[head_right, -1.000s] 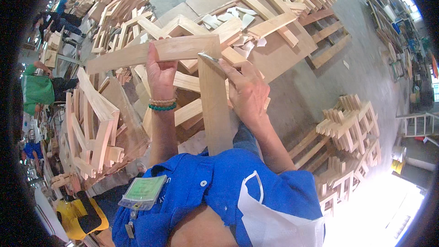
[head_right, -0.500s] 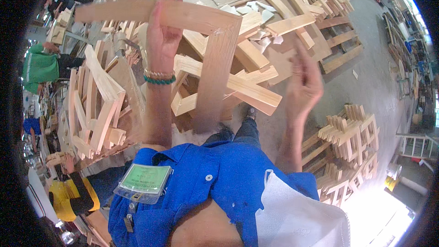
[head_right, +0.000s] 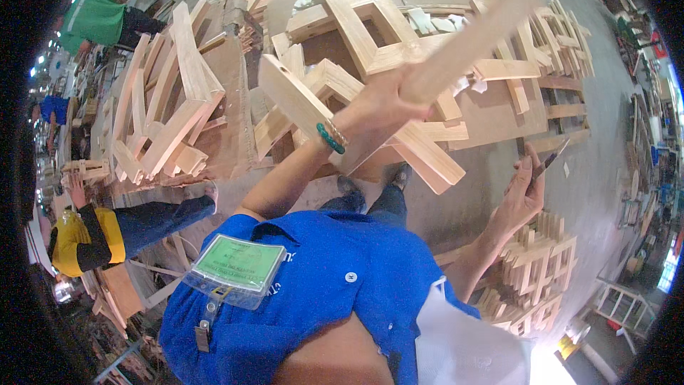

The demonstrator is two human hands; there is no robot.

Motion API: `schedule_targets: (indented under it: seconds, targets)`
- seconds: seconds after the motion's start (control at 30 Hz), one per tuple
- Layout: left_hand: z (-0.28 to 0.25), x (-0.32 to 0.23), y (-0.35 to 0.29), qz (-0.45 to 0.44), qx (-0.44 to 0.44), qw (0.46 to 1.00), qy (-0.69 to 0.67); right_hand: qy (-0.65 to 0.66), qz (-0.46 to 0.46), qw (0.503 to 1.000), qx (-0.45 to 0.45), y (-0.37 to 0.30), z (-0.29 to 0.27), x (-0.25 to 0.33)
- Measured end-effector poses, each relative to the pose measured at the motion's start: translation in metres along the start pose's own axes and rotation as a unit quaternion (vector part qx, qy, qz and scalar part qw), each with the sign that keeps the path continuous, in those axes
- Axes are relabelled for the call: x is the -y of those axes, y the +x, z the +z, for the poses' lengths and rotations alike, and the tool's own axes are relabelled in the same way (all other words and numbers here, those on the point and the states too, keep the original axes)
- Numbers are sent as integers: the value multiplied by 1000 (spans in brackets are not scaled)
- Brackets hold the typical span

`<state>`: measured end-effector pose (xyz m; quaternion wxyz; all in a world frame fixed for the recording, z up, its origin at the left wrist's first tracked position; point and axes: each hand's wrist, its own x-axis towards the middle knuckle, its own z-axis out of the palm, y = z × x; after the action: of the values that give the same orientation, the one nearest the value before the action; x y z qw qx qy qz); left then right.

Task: The person picks up wooden frame components from a pile, aligns them, and uses a small metal tool to tap or adjust the joints. The person then places the assembled frames onto a nearby stack.

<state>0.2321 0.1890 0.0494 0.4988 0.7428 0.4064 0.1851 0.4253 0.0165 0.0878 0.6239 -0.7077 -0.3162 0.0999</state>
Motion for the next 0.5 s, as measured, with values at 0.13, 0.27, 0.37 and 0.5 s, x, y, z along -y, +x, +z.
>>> schedule_targets:
  seconds: [0.13, 0.27, 0.37, 0.5]
  targets:
    - [18, 40, -25, -6, 93, 992, 83, -35, -16, 999, 12, 2, -8, -26]
    - [16, 67, -45, 28, 73, 989, 125, -82, 12, 996, 31, -1, -9, -29]
    - [1, 85, -49, 17, 99, 978, 181, -86, 32, 995, 49, -1, -7, -32]
    - [0, 108, -60, 14, 80, 958, 275, -99, 41, 991, 80, 2, 5, -42]
